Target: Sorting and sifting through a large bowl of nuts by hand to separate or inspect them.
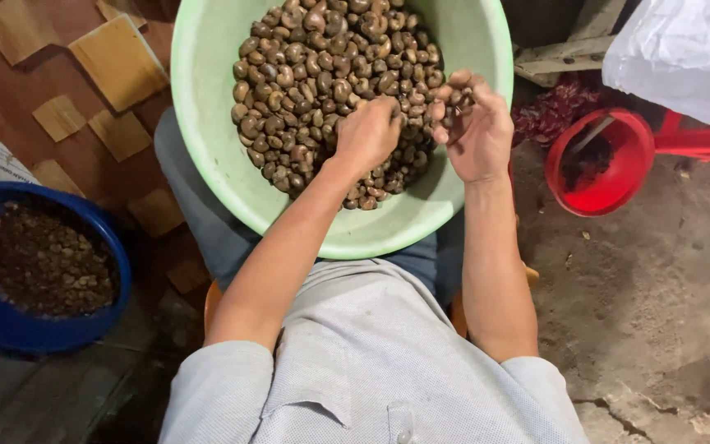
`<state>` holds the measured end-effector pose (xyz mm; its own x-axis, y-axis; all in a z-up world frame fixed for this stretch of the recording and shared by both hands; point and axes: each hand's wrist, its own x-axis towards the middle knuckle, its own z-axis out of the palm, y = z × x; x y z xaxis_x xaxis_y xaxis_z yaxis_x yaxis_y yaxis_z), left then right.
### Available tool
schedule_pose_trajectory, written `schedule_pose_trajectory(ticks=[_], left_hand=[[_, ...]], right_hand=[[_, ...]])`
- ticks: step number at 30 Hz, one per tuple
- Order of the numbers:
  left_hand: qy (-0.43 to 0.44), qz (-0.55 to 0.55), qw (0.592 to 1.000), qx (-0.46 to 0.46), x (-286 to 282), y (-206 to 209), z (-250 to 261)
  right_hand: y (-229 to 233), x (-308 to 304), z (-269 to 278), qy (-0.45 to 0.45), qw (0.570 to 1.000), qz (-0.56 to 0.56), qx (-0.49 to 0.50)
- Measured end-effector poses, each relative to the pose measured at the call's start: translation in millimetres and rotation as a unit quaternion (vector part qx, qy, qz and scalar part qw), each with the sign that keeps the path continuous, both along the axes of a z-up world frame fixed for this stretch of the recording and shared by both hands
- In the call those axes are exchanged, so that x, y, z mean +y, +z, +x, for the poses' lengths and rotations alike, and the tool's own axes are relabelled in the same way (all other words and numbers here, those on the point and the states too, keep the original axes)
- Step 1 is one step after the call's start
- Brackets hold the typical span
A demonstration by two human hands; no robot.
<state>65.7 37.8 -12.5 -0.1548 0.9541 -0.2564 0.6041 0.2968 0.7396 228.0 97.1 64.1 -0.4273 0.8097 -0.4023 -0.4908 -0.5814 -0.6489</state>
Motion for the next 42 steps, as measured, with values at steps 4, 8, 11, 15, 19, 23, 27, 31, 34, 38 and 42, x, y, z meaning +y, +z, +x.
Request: schedule_pose_trajectory(ticks=[4, 8, 11, 15, 19, 23, 27, 31, 34, 38, 42], left_hand=[[-0.020, 0.054, 0.991, 0.119, 12.2, -35.9, 25.2], [-0.051, 0.006, 0.989, 0.138, 19.1, -35.3, 22.8], [-0.038, -0.086, 0.995, 0.025, 20.5, -19.6, 0.1], [0.083, -0.177, 0.927, -0.320, 7.4, 44.7, -41.9], [0.138, -0.079, 0.769, -0.619, -20.5, 45.8, -72.5], [0.120, -0.046, 0.766, -0.630, -23.3, 47.2, -79.0], [0.152, -0.071, 0.850, -0.499, -20.8, 16.5, -66.4], [0.063, 0.015, 0.936, -0.347, -34.0, -6.2, -65.1], [-0.024, -0.019, 0.994, -0.105, -39.7, 3.5, -64.9], [-0.085, -0.050, 0.995, 0.033, -41.2, -20.5, -52.5], [-0.108, -0.045, 0.990, 0.076, -43.1, -15.7, -51.7]], right_hand=[[13.8, -4.8, -2.3, -0.035, 0.989, -0.006, -0.145], [12.2, -4.7, 1.8, -0.030, 0.972, 0.016, -0.233], [2.1, -2.6, -1.6, 0.029, 0.942, 0.069, -0.328], [-11.9, -8.9, -14.9, 0.144, 0.715, 0.337, -0.595], [-67.0, -10.2, -8.2, 0.244, 0.551, 0.359, -0.713], [-101.5, -5.5, -1.2, 0.263, 0.453, 0.427, -0.737], [-77.1, -11.2, -10.9, 0.242, 0.503, 0.388, -0.733], [-47.6, -10.9, -11.9, 0.232, 0.666, 0.370, -0.604], [-42.5, -12.6, -13.1, 0.224, 0.743, 0.289, -0.561], [-23.9, -19.2, -17.4, 0.176, 0.834, 0.210, -0.478], [-20.5, -19.8, -7.6, 0.089, 0.939, 0.078, -0.323]])
